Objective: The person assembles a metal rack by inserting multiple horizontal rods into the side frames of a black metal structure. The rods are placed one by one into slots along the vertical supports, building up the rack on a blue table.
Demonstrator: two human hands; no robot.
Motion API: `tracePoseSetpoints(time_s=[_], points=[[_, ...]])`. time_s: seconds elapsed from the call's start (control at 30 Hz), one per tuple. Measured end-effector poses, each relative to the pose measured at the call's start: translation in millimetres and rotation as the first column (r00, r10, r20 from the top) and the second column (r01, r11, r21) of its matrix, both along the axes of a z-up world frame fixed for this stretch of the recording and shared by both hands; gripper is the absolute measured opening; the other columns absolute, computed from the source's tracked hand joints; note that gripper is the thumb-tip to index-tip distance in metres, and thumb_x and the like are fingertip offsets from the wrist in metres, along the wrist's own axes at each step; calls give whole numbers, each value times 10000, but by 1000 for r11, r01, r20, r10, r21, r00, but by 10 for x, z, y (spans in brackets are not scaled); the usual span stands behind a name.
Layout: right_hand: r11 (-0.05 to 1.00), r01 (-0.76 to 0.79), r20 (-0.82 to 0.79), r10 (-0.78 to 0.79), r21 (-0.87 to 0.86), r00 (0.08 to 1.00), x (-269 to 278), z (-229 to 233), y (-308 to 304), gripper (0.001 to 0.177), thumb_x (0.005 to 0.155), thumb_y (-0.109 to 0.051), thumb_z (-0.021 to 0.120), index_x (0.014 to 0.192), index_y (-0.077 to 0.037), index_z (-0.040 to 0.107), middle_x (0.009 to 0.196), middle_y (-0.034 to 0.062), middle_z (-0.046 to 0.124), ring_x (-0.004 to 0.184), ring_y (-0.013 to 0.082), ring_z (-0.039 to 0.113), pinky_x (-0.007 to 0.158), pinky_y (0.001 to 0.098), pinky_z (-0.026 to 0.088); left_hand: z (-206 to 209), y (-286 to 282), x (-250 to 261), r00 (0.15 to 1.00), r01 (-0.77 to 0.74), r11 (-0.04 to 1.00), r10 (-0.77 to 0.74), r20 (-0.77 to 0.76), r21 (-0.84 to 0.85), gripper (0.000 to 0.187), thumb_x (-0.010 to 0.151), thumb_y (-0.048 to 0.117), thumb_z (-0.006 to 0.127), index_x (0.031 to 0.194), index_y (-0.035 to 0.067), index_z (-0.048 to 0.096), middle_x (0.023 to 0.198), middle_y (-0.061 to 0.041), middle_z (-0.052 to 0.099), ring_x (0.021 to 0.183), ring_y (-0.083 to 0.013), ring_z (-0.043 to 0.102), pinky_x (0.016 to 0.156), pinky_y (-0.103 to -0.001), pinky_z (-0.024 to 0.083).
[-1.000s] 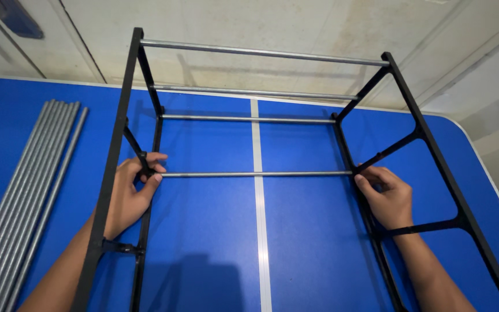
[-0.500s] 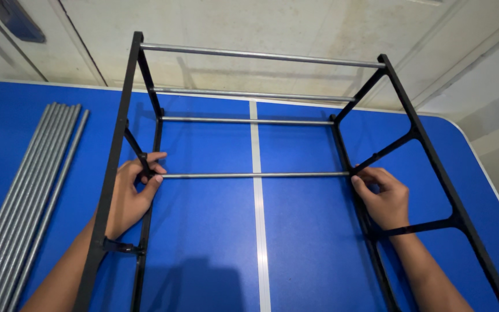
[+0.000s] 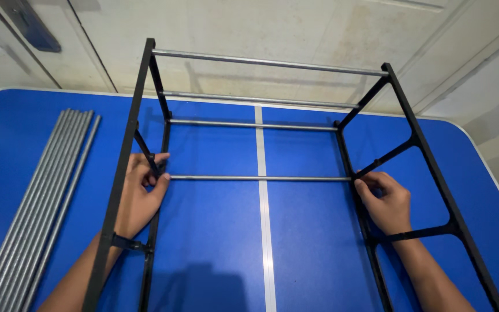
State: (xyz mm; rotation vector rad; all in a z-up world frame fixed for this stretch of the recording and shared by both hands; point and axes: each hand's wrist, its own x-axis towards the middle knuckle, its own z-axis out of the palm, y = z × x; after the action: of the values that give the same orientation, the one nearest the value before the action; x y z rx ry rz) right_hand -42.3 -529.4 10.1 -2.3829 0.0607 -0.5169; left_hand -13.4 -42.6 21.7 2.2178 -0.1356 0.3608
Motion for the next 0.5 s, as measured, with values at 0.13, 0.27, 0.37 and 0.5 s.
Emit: tracePoseSetpoints(time_s=[0.13,0.27,0.37,0.5], points=[[997,61,-32,-60,36,998,1,-52,-15,200,925,-163,776,1041,-2,757,870,76,752,785,145,698,711,289,561,-36,15,-3,987,-158,987,158,4,-31,352,841,140,806,1150,26,684,883,-91,699,762,-144,689,653,-286,565],[997,59,-44,-57,46,997,21,-93,-81,195,931,-165,768,1058,-17,762,920,77,772,838,115,726,749,267,580,-6,13,-7,951,-261,965,262,-167,29,254,830,200,841,958,13,727,781,-109,731,716,-185,730,638,-290,581],[989,89,-64,-82,115,995,32,-150,-117,194,933,-152,766,1068,-12,767,924,88,778,846,129,726,758,277,574,4,11,-39,978,-184,983,185,-95,21,212,827,194,839,868,13,736,789,-116,749,746,-193,753,666,-289,601],[991,67,-38,-63,117,997,44,-191,-168,182,934,-147,768,1052,-8,769,921,87,777,840,127,731,757,274,580,38,-12,-57,982,-164,986,164,-98,8,179,824,167,838,854,9,759,810,-122,767,759,-204,765,688,-312,602]])
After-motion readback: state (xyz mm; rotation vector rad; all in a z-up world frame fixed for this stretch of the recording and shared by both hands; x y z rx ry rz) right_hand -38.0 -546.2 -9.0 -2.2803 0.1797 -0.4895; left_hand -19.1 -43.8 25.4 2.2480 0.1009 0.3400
